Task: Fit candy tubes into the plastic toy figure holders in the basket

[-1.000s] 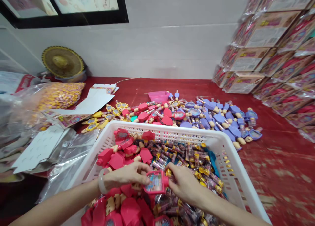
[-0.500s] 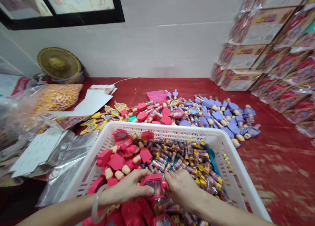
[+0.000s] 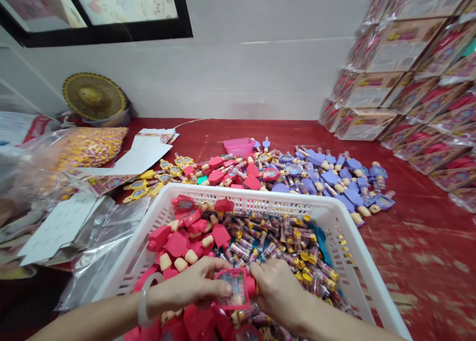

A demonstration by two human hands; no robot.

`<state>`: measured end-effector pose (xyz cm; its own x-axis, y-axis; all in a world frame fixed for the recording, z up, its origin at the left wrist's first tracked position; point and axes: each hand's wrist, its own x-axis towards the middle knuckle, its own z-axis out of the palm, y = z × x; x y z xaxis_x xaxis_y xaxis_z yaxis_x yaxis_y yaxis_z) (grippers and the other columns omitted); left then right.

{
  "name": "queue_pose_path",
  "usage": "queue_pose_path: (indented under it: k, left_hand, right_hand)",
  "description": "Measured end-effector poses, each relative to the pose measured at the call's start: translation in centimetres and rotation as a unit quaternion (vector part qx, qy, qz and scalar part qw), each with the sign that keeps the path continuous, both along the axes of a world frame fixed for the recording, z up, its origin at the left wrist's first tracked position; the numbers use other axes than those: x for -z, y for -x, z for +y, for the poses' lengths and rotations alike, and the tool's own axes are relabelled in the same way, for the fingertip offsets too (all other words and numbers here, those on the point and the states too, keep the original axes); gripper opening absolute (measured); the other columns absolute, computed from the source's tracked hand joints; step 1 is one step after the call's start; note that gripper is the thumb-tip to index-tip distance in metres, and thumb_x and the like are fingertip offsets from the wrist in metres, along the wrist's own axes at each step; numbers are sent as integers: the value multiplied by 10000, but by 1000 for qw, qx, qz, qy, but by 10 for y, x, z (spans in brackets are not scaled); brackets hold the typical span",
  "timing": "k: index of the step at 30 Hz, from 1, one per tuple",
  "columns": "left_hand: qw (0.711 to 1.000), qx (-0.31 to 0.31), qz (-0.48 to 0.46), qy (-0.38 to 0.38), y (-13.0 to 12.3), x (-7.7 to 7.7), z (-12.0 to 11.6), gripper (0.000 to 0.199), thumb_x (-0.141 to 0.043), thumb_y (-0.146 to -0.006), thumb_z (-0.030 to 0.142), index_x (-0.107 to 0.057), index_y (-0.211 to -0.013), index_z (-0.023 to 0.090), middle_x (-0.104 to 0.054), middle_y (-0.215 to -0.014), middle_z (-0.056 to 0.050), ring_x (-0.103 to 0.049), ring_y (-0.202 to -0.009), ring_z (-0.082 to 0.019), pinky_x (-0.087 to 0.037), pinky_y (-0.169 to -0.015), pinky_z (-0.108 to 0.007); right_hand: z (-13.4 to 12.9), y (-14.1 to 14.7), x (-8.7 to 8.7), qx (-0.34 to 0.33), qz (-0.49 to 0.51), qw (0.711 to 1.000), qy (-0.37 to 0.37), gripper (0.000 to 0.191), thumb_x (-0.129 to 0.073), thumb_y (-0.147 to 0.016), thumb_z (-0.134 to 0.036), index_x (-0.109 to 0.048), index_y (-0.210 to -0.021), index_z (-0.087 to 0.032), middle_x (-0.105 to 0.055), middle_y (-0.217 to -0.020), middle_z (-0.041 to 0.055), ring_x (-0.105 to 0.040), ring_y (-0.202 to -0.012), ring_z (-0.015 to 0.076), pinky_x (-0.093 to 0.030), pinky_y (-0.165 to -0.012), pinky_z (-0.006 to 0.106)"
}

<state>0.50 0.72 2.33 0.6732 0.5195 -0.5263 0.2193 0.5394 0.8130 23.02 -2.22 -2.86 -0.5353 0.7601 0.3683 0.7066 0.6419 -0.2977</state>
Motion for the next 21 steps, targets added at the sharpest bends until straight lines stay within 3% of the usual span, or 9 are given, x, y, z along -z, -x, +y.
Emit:
queue_pose_path:
  k: [3, 6, 10, 13, 16, 21]
  left_hand:
    - [997, -9, 23, -69, 1, -3, -3, 332, -730, -721, 357, -630, -948, 137, -576, -690, 38, -431, -522, -52, -304, -473, -169]
    - [999, 9, 44, 2, 2, 6, -3, 325, -710, -718, 406, -625, -877, 136, -520, -601, 50, -369, -427, -50, -255, -411, -191]
    - [995, 42, 14, 95, 4, 10, 4, 351, -679, -718, 455, -634, -830, 126, -506, -577, 44, -310, -369, -45, -222, -381, -218]
    - [1000, 19, 18, 3, 5, 8, 10, 365, -703, -727, 428, -630, -934, 136, -540, -640, 45, -397, -466, -60, -297, -460, -206]
    - [995, -17, 26, -95, 4, 13, 12, 382, -727, -717, 382, -600, -988, 146, -608, -821, 13, -522, -693, -108, -386, -621, -213]
    - [982, 27, 60, -177, 5, 17, 5, 368, -659, -784, 424, -549, -1019, 164, -608, -943, -15, -553, -841, -160, -422, -715, -246]
  right_hand:
    - [-2, 0, 1, -5, -30, 999, -32, 163, -475, -646, -59, -470, -708, -210, -534, -560, -22, -409, -476, 133, -181, -545, 319]
    - [-4, 0, 4, -13, -53, 998, -22, 173, -490, -650, -57, -474, -725, -212, -538, -575, -21, -413, -489, 137, -183, -550, 319]
    - [-3, 2, 1, 1, -6, 1000, -9, 204, -489, -614, -53, -479, -739, -214, -548, -580, -27, -424, -496, 135, -192, -545, 308]
    - [2, 2, -4, 18, -8, 1000, -22, 176, -496, -634, -60, -476, -722, -211, -553, -567, -27, -434, -493, 128, -191, -545, 306]
    - [7, -1, -5, 43, -47, 998, -15, 187, -506, -610, -65, -483, -727, -208, -560, -549, -33, -448, -479, 122, -177, -534, 304]
    - [8, -1, 4, 34, -78, 996, -21, 192, -519, -605, -53, -494, -727, -200, -586, -559, -22, -471, -475, 121, -179, -533, 310]
